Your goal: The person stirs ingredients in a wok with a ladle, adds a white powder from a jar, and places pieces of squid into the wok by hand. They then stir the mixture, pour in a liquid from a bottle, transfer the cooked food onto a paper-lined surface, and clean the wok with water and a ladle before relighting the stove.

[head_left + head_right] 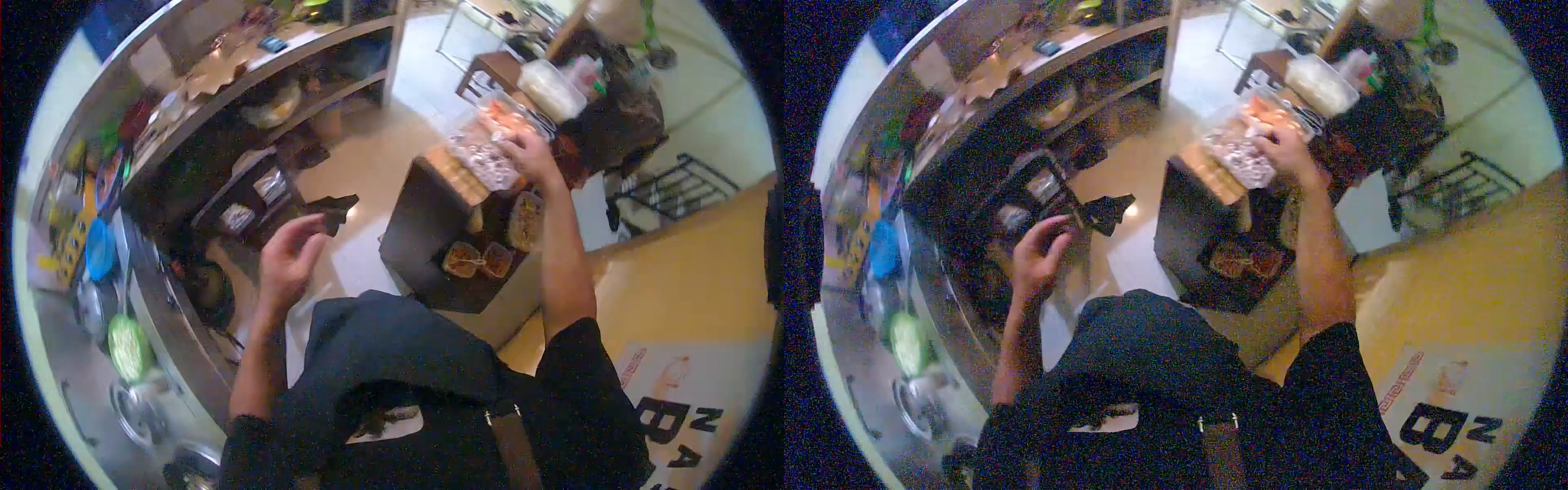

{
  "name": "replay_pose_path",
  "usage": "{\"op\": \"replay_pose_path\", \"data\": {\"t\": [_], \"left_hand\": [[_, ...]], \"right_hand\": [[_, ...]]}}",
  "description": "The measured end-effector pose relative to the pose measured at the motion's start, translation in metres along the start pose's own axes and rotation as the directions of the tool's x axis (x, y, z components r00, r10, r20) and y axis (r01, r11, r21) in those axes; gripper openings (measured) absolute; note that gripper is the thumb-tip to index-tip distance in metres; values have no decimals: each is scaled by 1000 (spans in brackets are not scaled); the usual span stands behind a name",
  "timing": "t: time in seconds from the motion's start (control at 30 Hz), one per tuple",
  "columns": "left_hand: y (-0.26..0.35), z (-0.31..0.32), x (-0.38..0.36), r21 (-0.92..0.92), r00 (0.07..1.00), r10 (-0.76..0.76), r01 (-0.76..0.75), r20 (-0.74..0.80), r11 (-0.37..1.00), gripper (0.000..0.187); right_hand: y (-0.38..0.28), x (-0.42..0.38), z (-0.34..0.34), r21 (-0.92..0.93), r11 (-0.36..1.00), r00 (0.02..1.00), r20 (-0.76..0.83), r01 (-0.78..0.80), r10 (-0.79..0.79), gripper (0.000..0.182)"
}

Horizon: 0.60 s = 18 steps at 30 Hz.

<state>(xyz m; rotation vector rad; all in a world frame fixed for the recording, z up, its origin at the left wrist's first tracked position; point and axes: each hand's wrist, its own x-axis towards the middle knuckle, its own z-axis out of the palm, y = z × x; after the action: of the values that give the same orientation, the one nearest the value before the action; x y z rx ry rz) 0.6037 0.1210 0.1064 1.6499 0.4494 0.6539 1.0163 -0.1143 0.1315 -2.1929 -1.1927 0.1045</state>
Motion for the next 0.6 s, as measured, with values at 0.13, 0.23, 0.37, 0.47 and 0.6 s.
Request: {"op": "replay_pose_path", "data": {"t": [0.13, 0.23, 0.37, 0.47, 0.6], "left_hand": [[14, 135, 107, 66, 934, 87, -117, 347, 991, 28], [19, 212, 158, -80, 913, 78, -50, 401, 996, 30], [-3, 256, 194, -199, 871, 13, 98, 492, 975, 26], [-16, 267, 208, -225, 861, 57, 67, 505, 972, 23], [-10, 256, 230, -180, 825, -20, 146, 564, 973, 17]], "right_hand": [[26, -10, -2, 190, 960, 977, 84, -208, 195, 20], [27, -10, 6, 220, 942, 966, 109, -253, 234, 15], [14, -7, 4, 516, 818, 967, 165, -254, 196, 12], [14, -3, 7, 571, 761, 952, 182, -307, 247, 11], [12, 2, 14, 579, 735, 932, 144, -353, 334, 11]]}}
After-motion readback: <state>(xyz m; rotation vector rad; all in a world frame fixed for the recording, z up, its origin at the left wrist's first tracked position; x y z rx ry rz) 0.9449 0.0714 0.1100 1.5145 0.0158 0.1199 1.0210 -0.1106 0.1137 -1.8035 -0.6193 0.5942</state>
